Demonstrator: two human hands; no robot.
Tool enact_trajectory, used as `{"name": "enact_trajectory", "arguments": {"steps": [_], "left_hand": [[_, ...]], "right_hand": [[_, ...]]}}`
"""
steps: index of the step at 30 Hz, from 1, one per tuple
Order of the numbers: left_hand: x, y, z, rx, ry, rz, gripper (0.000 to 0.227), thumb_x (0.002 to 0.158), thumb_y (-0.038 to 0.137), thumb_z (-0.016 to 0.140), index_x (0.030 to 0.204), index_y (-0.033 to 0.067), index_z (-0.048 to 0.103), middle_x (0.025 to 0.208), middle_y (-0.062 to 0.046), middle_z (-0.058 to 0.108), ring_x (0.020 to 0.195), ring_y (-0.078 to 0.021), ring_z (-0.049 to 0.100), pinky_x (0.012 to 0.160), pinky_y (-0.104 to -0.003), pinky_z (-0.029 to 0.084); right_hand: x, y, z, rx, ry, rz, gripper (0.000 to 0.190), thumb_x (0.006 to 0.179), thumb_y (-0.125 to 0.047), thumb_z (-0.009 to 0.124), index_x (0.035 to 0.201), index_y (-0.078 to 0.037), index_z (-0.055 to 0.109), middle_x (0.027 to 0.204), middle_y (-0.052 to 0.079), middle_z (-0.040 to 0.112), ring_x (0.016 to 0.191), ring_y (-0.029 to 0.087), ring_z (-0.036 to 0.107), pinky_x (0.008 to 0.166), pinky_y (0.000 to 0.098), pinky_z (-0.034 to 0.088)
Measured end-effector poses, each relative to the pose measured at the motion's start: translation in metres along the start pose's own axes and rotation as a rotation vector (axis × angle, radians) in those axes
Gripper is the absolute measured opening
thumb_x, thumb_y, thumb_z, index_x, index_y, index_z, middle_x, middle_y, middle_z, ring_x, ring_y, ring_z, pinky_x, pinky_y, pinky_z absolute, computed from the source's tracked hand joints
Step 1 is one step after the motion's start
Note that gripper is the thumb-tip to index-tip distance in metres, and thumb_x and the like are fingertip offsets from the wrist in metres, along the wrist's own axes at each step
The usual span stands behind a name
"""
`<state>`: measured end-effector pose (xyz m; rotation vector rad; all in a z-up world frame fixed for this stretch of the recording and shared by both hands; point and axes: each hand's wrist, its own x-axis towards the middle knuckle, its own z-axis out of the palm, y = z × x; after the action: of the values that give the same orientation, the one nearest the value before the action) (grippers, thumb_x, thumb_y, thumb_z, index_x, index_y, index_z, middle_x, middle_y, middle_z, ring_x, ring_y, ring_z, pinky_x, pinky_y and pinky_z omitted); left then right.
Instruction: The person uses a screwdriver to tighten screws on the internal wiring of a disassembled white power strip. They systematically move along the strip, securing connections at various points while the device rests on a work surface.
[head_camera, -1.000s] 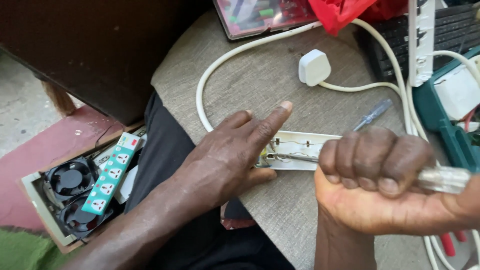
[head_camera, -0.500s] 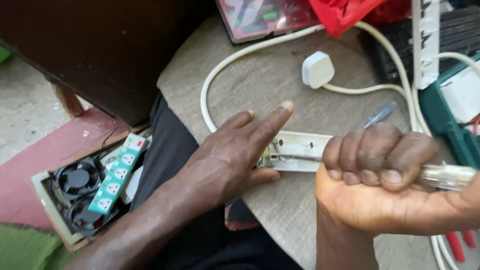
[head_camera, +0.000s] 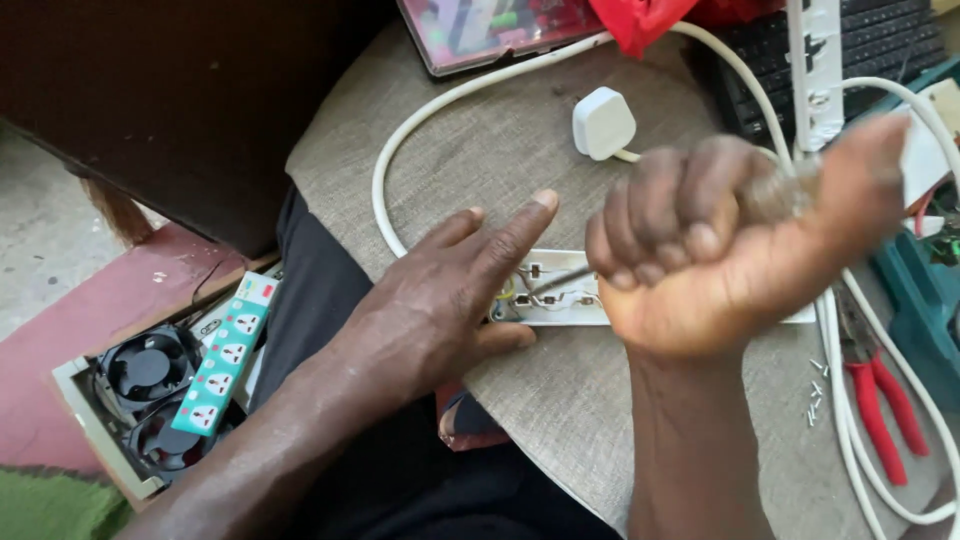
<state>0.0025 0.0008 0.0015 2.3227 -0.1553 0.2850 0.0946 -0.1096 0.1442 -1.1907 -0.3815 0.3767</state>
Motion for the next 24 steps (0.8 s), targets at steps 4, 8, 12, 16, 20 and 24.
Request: {"name": "enact_trajectory", "arguments": {"steps": [4,8,12,16,20,24], "left_hand": [[0.002,-0.002,-0.001,0.004,0.019,0.007,0.124,0.081,0.041,0.096,0.171,0.0108,0.016,0.124,-0.02,0.07,0.132,-0.0513,0.051,0.111,-0.052,0.043],[-0.001,0.003,-0.003,-0.033,0.015,0.011,0.124,0.084,0.039,0.095,0.172,0.0099,0.011,0.126,-0.021,0.068,0.125,-0.0479,0.051,0.106,-0.051,0.043],[0.002,0.003,-0.007,0.007,0.018,0.052,0.126,0.084,0.038,0.096,0.171,0.0063,0.011,0.117,-0.015,0.068,0.105,-0.0351,0.05,0.089,-0.046,0.047],[0.003,0.007,-0.009,0.01,-0.009,0.001,0.125,0.084,0.04,0.094,0.172,0.0083,0.012,0.117,-0.017,0.068,0.115,-0.0395,0.052,0.105,-0.047,0.044],[0.001,0.009,-0.009,-0.031,-0.011,-0.039,0.121,0.082,0.039,0.093,0.171,0.0136,0.015,0.155,-0.013,0.06,0.137,-0.0509,0.047,0.11,-0.051,0.042],[0.003,0.008,-0.01,0.007,-0.007,0.006,0.122,0.084,0.041,0.093,0.171,0.0066,0.015,0.112,-0.014,0.071,0.11,-0.037,0.052,0.099,-0.045,0.045]], "right_hand": [[0.002,0.011,0.005,0.058,0.093,0.127,0.058,0.063,-0.067,0.062,0.043,-0.016,0.043,0.037,-0.001,0.026,0.028,0.01,0.021,0.03,0.0248,0.014],[-0.02,0.006,-0.008,0.01,-0.019,-0.054,0.064,0.07,-0.067,0.074,0.05,-0.018,0.039,0.041,-0.001,0.021,0.032,0.012,0.018,0.036,0.0273,0.017],[-0.035,0.004,-0.01,-0.08,-0.118,-0.204,0.077,0.079,-0.078,0.08,0.056,-0.023,0.032,0.047,-0.005,0.018,0.039,0.008,0.016,0.041,0.0262,0.017],[-0.042,0.008,-0.016,0.032,-0.077,-0.138,0.068,0.075,-0.074,0.072,0.054,-0.017,0.039,0.045,-0.001,0.02,0.039,0.014,0.018,0.044,0.0302,0.021],[-0.046,0.012,-0.018,0.001,-0.076,-0.166,0.068,0.077,-0.075,0.069,0.056,-0.018,0.04,0.047,-0.001,0.023,0.041,0.012,0.021,0.045,0.0292,0.023],[-0.046,0.01,-0.018,0.002,-0.096,-0.172,0.068,0.077,-0.075,0.071,0.056,-0.018,0.04,0.047,-0.001,0.022,0.041,0.012,0.02,0.046,0.0299,0.024]]}}
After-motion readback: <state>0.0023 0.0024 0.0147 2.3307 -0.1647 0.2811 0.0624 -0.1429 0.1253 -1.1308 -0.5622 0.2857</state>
